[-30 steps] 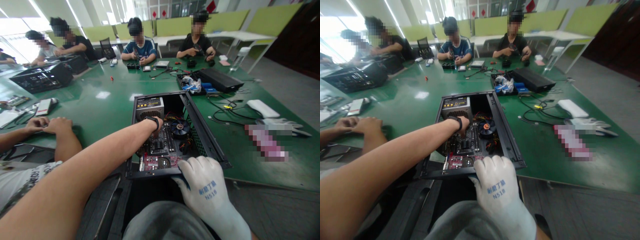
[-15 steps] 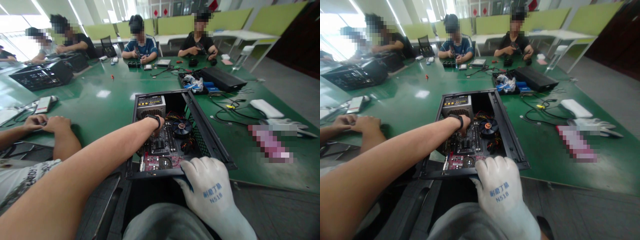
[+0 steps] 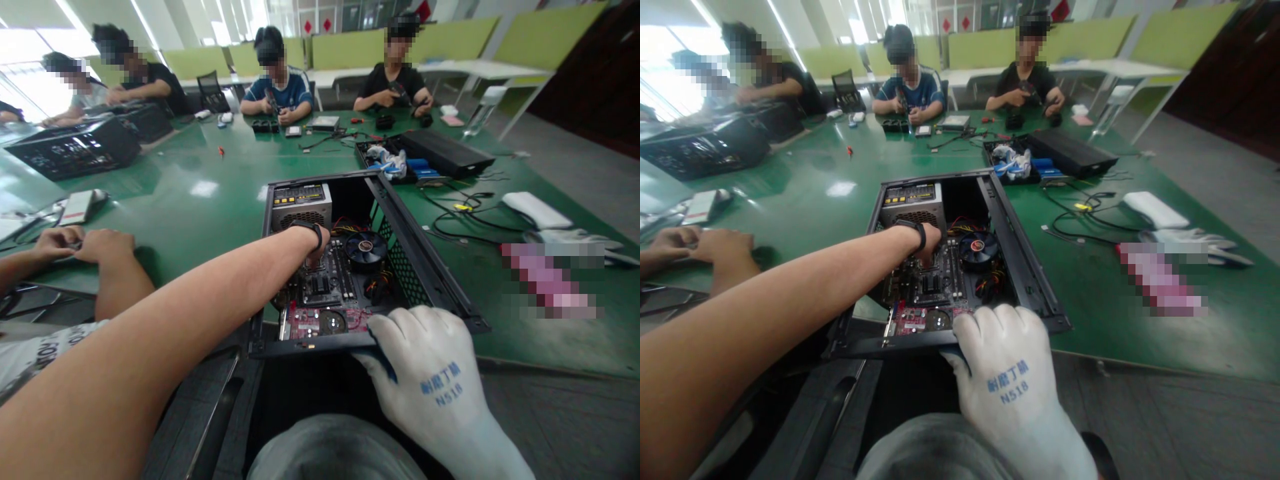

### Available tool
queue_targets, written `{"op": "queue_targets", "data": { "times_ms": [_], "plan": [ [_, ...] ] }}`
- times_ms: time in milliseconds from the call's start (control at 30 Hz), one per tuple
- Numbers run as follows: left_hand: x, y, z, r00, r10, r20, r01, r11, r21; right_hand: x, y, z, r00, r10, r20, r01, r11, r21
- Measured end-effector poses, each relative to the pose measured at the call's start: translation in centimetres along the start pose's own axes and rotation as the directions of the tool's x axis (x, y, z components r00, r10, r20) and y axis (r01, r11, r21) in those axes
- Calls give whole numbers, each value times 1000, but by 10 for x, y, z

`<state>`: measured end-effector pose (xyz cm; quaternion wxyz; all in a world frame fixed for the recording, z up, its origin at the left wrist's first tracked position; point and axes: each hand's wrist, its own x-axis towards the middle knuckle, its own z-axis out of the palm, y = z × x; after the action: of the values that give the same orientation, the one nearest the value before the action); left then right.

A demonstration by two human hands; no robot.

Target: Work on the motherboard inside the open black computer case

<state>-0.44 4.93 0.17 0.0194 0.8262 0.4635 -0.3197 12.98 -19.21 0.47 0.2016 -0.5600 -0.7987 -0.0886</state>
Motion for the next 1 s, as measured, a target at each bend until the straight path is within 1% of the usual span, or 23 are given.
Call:
{"op": "queue_targets", "data": {
  "times_ms": [267,400,633,733,867,1000],
  "plan": [
    [3,-3,1,1000,-2,-10,1,999,-37,-1,-1,1,1000,4,-7,-4,1000,-12],
    [0,0,0,1000,-10,9,11,997,-76,0,0,1,1000,-1,-15,1,1000,-12],
    [-4,2,-2,1000,-7,10,8,997,-74,-1,0,-1,1000,-4,-18,4,1000,-11],
    [-4,2,-2,1000,-4,8,5,999,-49,-1,0,-1,1000,-4,-15,4,1000,-10],
    [-5,2,-3,999,35,23,-35,999,41,0,-1,-1,1000,-3,-17,3,1000,-7],
    [-1,0,-1,999,32,15,-32,999,24,0,-1,-1,1000,-3,-14,2,1000,-13]
  ]
}}
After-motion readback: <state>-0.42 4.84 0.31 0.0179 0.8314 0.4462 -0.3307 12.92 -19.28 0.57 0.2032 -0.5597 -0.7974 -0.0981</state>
